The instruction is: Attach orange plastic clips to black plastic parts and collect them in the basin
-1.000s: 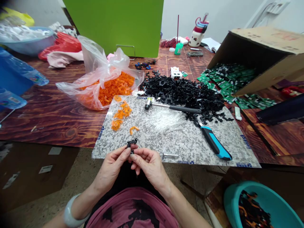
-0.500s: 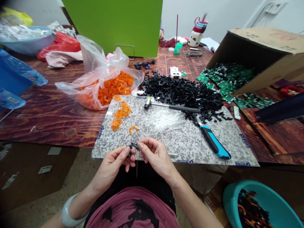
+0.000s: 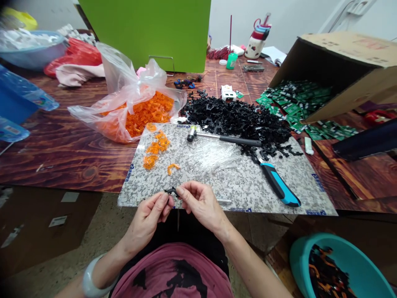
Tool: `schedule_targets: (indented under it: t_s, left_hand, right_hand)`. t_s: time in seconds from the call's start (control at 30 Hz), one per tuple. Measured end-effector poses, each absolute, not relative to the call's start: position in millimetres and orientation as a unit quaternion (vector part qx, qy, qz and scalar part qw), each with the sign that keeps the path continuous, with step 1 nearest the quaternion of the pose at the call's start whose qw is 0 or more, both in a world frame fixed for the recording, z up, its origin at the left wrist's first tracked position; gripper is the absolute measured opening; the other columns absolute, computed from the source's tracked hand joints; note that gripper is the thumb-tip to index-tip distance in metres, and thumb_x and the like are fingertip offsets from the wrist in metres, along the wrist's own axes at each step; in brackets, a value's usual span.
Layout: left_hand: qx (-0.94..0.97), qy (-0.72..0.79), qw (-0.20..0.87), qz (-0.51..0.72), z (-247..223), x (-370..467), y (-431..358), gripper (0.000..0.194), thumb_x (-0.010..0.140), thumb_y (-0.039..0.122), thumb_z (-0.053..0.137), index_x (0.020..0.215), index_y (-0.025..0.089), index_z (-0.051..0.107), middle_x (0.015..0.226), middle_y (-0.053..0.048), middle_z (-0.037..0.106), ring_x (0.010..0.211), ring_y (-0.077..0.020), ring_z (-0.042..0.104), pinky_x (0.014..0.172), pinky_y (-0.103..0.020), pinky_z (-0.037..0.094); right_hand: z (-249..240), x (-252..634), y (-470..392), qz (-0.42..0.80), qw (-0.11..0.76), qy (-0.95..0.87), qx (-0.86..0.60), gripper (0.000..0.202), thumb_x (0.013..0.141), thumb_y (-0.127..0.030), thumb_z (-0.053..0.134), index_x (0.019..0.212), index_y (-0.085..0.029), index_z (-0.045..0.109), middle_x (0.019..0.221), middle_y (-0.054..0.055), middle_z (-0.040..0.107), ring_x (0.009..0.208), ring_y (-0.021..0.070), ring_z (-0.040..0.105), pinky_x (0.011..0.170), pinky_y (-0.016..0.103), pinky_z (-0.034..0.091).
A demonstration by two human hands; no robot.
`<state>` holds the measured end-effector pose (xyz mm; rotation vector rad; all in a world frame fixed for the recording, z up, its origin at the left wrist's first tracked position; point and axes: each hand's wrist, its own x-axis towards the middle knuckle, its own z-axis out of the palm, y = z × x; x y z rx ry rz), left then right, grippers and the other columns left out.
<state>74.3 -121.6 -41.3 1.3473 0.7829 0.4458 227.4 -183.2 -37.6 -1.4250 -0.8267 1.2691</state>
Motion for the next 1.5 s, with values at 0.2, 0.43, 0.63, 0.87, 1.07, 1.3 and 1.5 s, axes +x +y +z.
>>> schedule_targets:
  t_s: [0.2,0.43,0.63,0.87,1.07,1.3,1.5]
  left_hand:
    - [0.625,0.365,0.646,0.243,-45,75,-126,0.031,0.094,0.035,0.040,0.072,0.016,0.053,0.058,0.005,0.040,0.053,-0.0089,0.036,0.052,-0.021,0.032]
    - [0.659,0.329,0.649,0.189,-46,77,-114,0.031,0.095,0.035,0.037,0.074,0.017,0.052,0.058,0.006,0.039,0.053,-0.0093,0.036,0.052,-0.022,0.031]
    - [0.704,0.325,0.611,0.159,-49,73,-115,0.033,0.096,0.034,0.035,0.071,0.018,0.048,0.061,0.005,0.038,0.056,-0.0100,0.036,0.056,-0.023,0.031]
    - [0.717,0.325,0.583,0.201,-49,75,-123,0.030,0.096,0.031,0.035,0.070,0.018,0.046,0.062,0.005,0.037,0.058,-0.0104,0.035,0.058,-0.024,0.030]
    - [0.646,0.324,0.670,0.169,-51,78,-115,0.031,0.094,0.036,0.038,0.072,0.017,0.049,0.057,0.006,0.034,0.053,-0.0096,0.032,0.052,-0.023,0.029]
    - [0.574,0.331,0.732,0.158,-49,80,-112,0.034,0.091,0.041,0.042,0.070,0.016,0.051,0.055,0.007,0.035,0.049,-0.0079,0.031,0.047,-0.021,0.026]
    - [0.582,0.330,0.725,0.162,-51,79,-112,0.034,0.091,0.040,0.041,0.069,0.016,0.050,0.054,0.007,0.034,0.048,-0.0080,0.031,0.047,-0.021,0.027]
  right_hand:
    - [-41,210,-189,0.437,0.526,-0.376,-0.625,0.026,0.084,-0.041,0.058,0.079,-0.016,0.056,0.064,-0.003,0.051,0.055,0.0088,0.045,0.052,0.021,0.037]
    - [-51,215,-190,0.448,0.526,-0.376,-0.617,0.024,0.084,-0.040,0.058,0.080,-0.016,0.057,0.064,-0.003,0.049,0.056,0.0093,0.044,0.052,0.022,0.036]
    - [-43,227,-184,0.490,0.502,-0.410,-0.583,0.025,0.086,-0.041,0.055,0.086,-0.016,0.061,0.074,0.000,0.057,0.065,0.0113,0.050,0.061,0.023,0.040]
    - [-42,208,-183,0.352,0.505,-0.454,-0.644,0.026,0.090,-0.033,0.050,0.071,-0.016,0.055,0.063,-0.002,0.051,0.057,0.0098,0.044,0.055,0.023,0.035]
    - [-49,221,-180,0.480,0.519,-0.384,-0.594,0.033,0.087,-0.046,0.052,0.076,-0.016,0.059,0.064,-0.002,0.051,0.055,0.0090,0.044,0.052,0.022,0.036]
    - [-50,232,-180,0.570,0.499,-0.333,-0.562,0.041,0.083,-0.055,0.055,0.079,-0.015,0.060,0.060,-0.003,0.048,0.048,0.0063,0.040,0.046,0.020,0.031]
    - [-47,230,-181,0.578,0.491,-0.340,-0.556,0.038,0.082,-0.051,0.058,0.076,-0.014,0.059,0.059,-0.004,0.048,0.049,0.0054,0.040,0.047,0.019,0.031]
